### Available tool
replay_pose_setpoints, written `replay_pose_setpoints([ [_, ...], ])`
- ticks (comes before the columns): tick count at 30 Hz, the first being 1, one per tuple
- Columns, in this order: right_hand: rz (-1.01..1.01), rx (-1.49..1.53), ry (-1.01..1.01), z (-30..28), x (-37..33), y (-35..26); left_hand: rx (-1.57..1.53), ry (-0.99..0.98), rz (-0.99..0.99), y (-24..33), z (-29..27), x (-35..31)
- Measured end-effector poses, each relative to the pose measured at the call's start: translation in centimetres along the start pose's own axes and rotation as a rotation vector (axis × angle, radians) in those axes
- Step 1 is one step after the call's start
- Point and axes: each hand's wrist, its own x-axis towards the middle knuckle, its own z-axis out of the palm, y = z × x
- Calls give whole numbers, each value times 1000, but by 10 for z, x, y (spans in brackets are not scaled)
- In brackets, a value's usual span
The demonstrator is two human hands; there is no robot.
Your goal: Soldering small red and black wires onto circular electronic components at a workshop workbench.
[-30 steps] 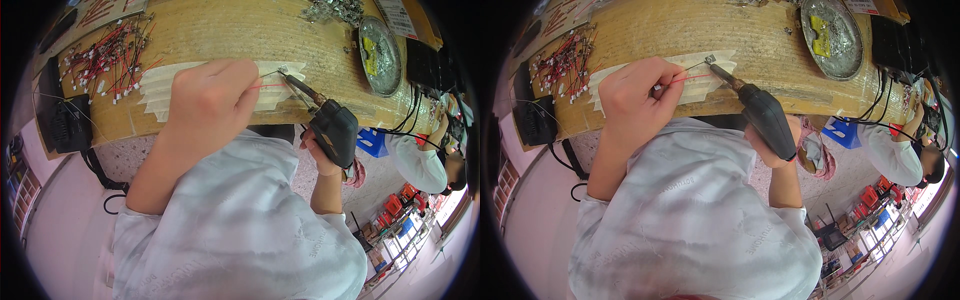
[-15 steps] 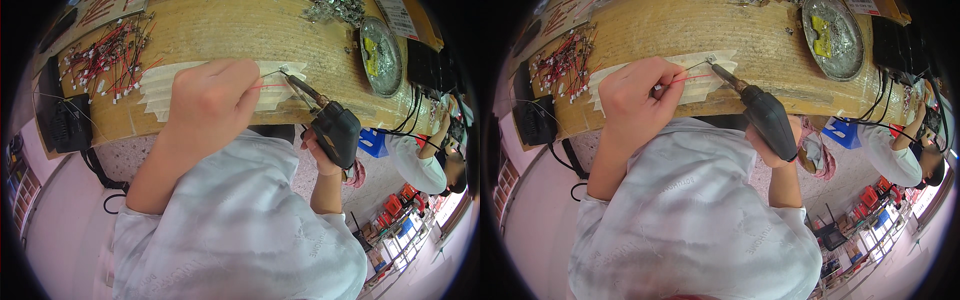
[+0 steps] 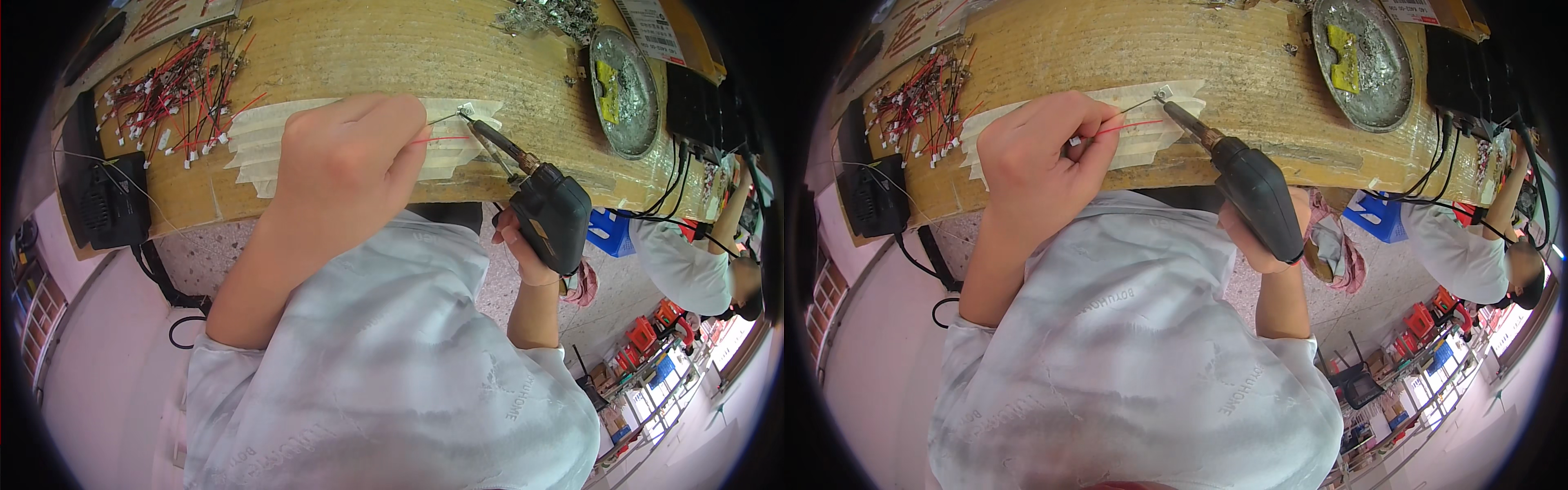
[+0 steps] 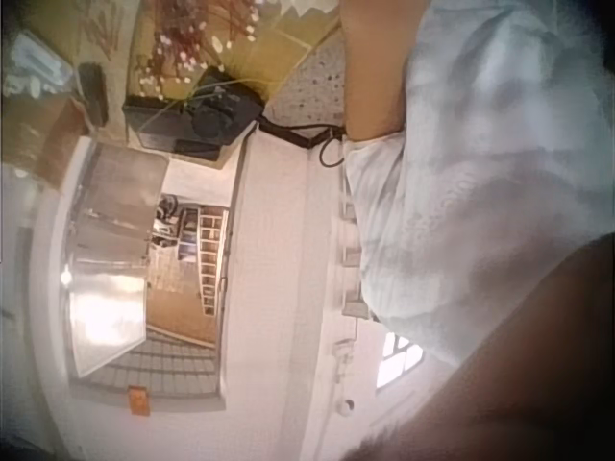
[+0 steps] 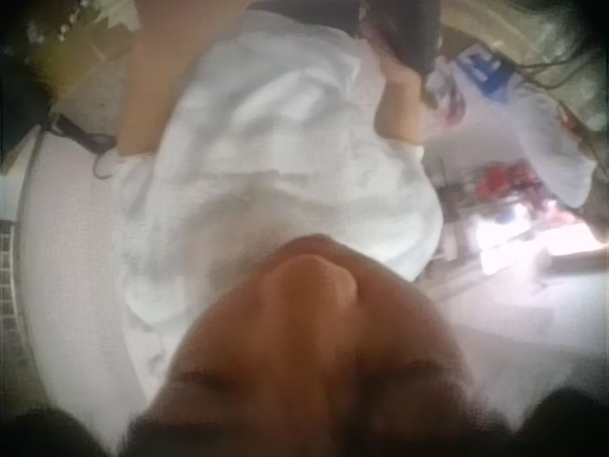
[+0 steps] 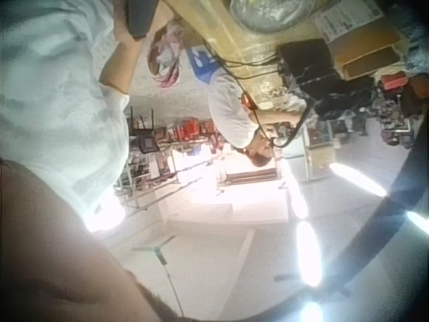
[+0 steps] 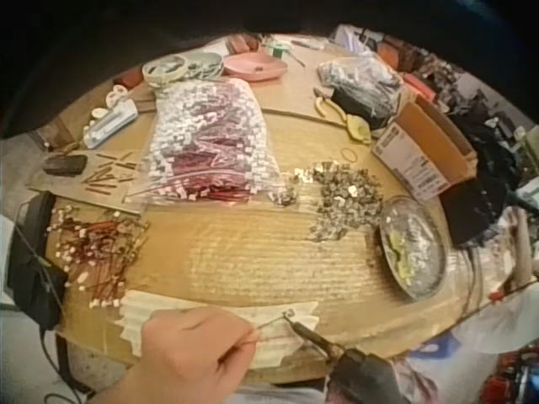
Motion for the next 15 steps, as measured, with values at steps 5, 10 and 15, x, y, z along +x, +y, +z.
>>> replay_pose_setpoints([
  [5, 15, -31, -8, -1, -3, 3, -3, 9, -3, 0, 0, 0],
  [10, 22, 25, 9, 1, 0, -1, -4, 3, 0, 0, 0, 1],
  [15, -7, -29, 36, 3, 3, -6, -1, 7, -2, 0, 1, 1],
])
